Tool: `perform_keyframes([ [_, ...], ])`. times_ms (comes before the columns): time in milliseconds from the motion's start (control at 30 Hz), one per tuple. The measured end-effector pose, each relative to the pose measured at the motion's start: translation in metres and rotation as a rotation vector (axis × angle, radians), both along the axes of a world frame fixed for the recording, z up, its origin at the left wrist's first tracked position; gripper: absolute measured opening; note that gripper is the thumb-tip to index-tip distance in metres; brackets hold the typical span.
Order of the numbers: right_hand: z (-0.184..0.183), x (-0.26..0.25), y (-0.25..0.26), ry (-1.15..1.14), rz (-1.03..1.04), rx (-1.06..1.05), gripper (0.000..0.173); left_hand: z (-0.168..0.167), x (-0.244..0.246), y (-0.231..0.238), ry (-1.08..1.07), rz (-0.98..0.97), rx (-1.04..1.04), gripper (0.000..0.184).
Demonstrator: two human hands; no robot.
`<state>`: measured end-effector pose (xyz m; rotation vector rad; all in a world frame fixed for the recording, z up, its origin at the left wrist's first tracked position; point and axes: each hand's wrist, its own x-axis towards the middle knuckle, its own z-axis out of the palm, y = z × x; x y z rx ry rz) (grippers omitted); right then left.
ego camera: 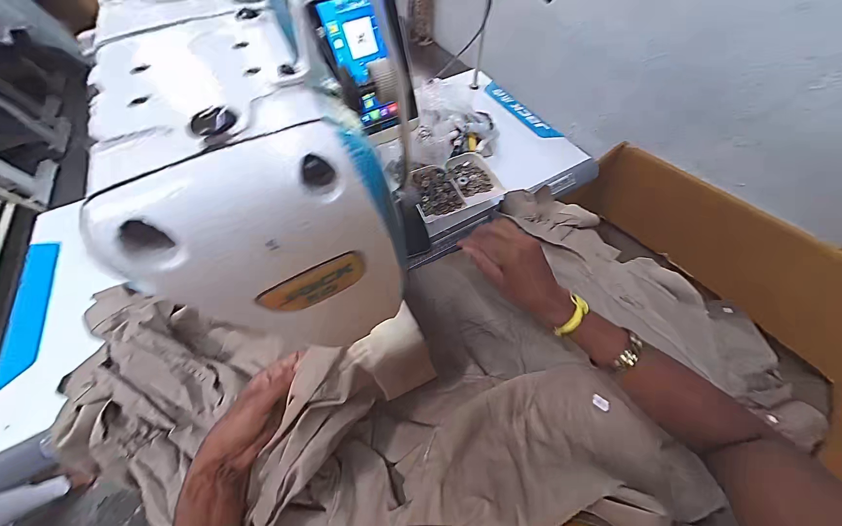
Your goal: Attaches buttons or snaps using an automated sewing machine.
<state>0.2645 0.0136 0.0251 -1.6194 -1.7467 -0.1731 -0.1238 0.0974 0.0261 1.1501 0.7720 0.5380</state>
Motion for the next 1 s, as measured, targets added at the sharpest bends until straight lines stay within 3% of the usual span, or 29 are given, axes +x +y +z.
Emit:
perform_keyframes([
  [133,-0.005,0.059,0.035,-0.091,-0.222,-0.068,0.019,-0.011,-0.005,-0.013,-0.082,-0.033,0.030,0.019],
  [267,-0.014,0.077,0.066,-0.197,-0.167,-0.171,0.024,-0.016,0.004,-0.008,-0.012,0.029,0.042,0.018],
  [367,-0.016,0.080,0.073,-0.262,-0.133,-0.143,0.017,-0.016,0.010,-0.003,0.073,0.084,0.047,0.031],
  [433,-0.017,0.085,0.070,-0.233,-0.085,-0.088,0.014,-0.016,0.013,0.001,0.101,0.109,0.074,0.030],
  [533,-0.014,0.086,0.059,0.008,-0.048,-0.005,0.014,-0.013,0.013,0.005,0.095,0.142,0.125,0.027],
  [633,0.005,0.067,0.049,0.379,-0.103,-0.114,0.016,-0.002,0.015,-0.004,0.080,0.255,0.207,0.028],
  [733,0.032,0.034,0.040,0.564,0.016,-0.263,0.018,-0.004,0.028,-0.037,0.085,0.288,0.496,0.017],
  [867,0.047,-0.038,0.022,0.085,0.286,0.025,0.012,-0.006,0.057,-0.115,0.221,-0.236,1.095,0.023],
  [933,0.039,-0.073,0.018,-0.203,0.437,0.227,0.014,-0.006,0.074,-0.126,0.244,-0.327,1.104,0.024],
  [1000,0.034,-0.093,0.023,-0.377,0.491,0.323,0.014,-0.005,0.084,-0.119,0.281,-0.258,1.065,0.026],
])
